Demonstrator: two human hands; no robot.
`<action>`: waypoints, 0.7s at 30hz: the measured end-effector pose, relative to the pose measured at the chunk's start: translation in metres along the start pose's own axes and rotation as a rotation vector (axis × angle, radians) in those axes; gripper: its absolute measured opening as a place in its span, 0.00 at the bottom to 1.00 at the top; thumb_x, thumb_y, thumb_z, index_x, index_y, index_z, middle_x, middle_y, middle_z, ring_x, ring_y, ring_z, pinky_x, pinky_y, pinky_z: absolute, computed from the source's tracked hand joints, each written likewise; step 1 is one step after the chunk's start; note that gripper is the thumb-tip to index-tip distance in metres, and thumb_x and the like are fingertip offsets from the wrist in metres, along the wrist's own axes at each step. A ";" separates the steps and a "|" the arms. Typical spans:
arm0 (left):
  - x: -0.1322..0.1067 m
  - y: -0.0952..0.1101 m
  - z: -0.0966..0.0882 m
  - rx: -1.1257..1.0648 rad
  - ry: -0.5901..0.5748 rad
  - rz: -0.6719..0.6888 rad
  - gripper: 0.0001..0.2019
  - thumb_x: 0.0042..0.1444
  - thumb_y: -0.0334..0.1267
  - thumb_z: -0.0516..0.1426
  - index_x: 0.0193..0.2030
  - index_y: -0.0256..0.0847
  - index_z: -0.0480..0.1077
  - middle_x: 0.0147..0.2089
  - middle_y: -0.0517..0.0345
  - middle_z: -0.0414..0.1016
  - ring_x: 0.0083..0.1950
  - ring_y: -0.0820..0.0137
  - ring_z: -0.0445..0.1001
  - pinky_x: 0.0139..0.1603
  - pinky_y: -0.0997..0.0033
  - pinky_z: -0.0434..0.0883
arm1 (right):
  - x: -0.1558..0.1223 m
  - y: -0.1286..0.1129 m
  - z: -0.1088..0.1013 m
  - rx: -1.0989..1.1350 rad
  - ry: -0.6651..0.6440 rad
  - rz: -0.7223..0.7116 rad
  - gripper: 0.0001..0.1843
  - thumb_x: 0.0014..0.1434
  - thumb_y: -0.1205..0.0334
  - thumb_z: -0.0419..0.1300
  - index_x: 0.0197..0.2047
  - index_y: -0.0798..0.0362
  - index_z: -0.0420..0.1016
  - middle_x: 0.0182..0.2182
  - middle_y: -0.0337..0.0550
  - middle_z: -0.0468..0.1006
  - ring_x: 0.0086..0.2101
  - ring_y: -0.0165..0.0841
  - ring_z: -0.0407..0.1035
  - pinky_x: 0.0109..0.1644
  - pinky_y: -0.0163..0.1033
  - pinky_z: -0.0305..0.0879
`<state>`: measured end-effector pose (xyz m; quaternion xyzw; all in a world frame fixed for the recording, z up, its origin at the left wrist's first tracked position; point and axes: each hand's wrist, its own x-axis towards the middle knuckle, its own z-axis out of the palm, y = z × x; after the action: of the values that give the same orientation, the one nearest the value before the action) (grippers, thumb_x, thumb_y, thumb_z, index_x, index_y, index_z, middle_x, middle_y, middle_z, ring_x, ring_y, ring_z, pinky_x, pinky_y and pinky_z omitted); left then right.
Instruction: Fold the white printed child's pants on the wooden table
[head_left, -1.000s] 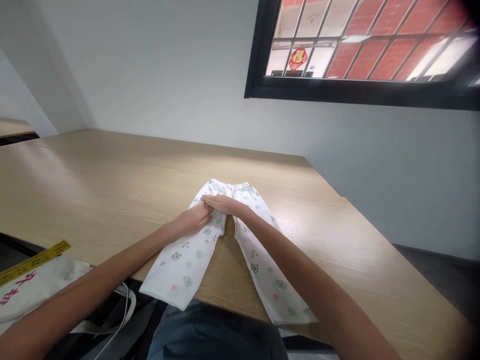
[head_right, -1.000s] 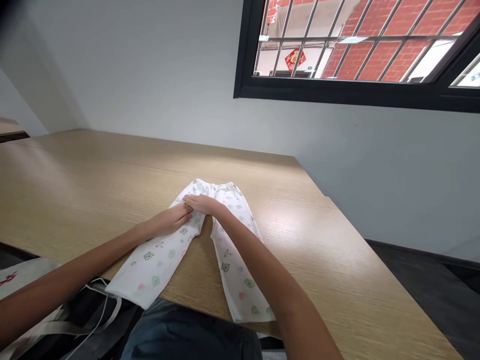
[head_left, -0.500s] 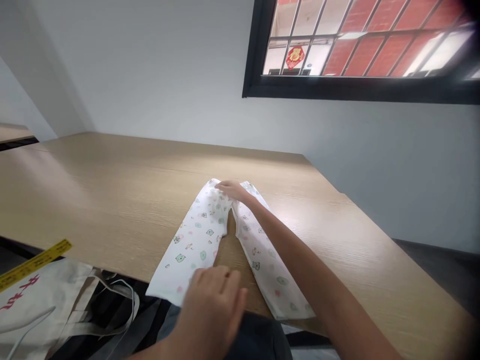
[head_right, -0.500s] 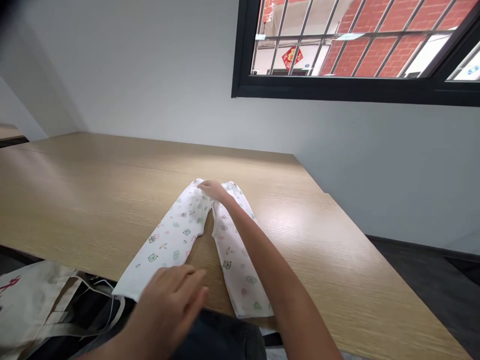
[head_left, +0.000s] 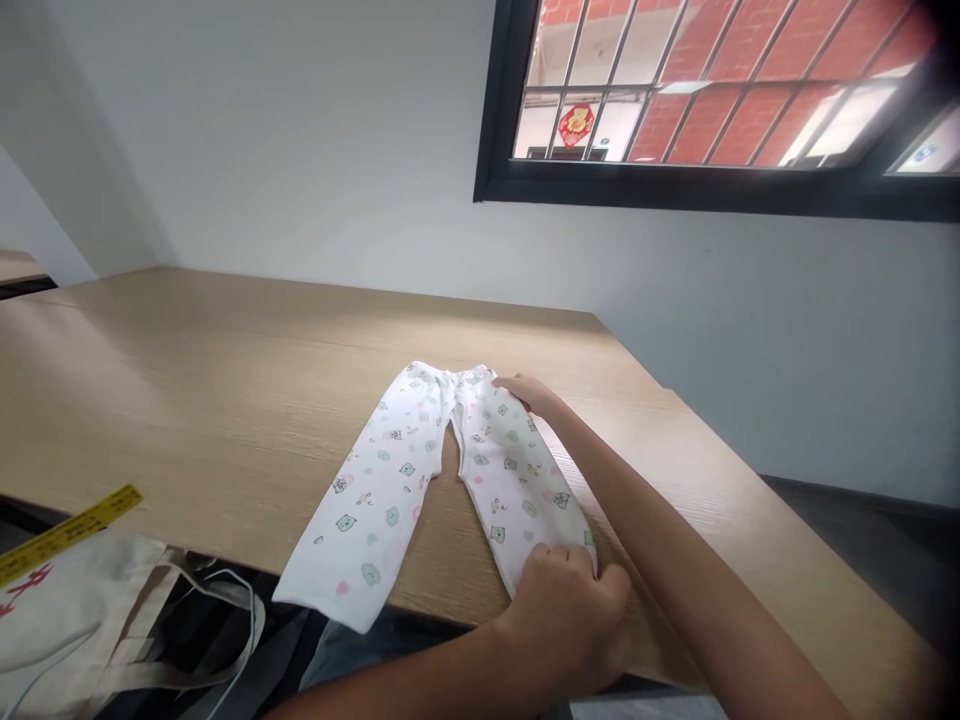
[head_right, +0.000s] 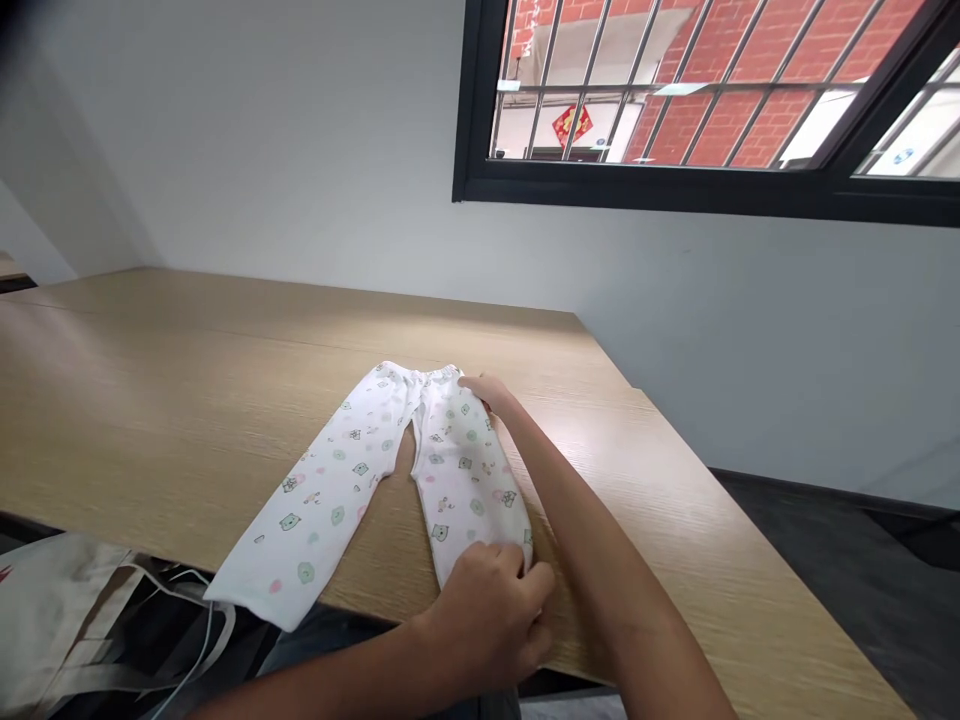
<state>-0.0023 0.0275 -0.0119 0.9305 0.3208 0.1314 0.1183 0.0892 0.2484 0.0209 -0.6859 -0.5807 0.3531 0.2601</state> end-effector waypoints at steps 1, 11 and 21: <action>-0.002 -0.001 -0.002 -0.033 0.024 -0.018 0.08 0.48 0.39 0.52 0.34 0.39 0.63 0.32 0.49 0.69 0.30 0.63 0.69 0.26 0.66 0.64 | 0.001 0.000 0.000 0.038 -0.021 0.031 0.11 0.60 0.58 0.55 0.34 0.58 0.68 0.26 0.36 0.68 0.22 0.23 0.62 0.24 0.30 0.62; -0.117 -0.033 -0.077 -0.342 0.489 -0.683 0.08 0.55 0.41 0.46 0.30 0.43 0.62 0.19 0.65 0.61 0.17 0.77 0.58 0.16 0.81 0.58 | 0.001 -0.057 0.029 0.504 -0.123 -0.133 0.11 0.63 0.59 0.52 0.41 0.58 0.68 0.34 0.41 0.72 0.30 0.26 0.68 0.31 0.34 0.68; -0.188 -0.098 -0.079 0.158 0.224 -0.981 0.18 0.57 0.40 0.44 0.43 0.53 0.74 0.40 0.50 0.69 0.40 0.59 0.70 0.37 0.57 0.68 | 0.001 -0.086 0.123 0.167 -0.179 -0.273 0.12 0.63 0.57 0.52 0.43 0.56 0.69 0.38 0.43 0.72 0.34 0.29 0.69 0.37 0.38 0.69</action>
<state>-0.2255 -0.0047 0.0010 0.6565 0.7397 0.1348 0.0600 -0.0595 0.2592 0.0110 -0.5425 -0.6579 0.4213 0.3087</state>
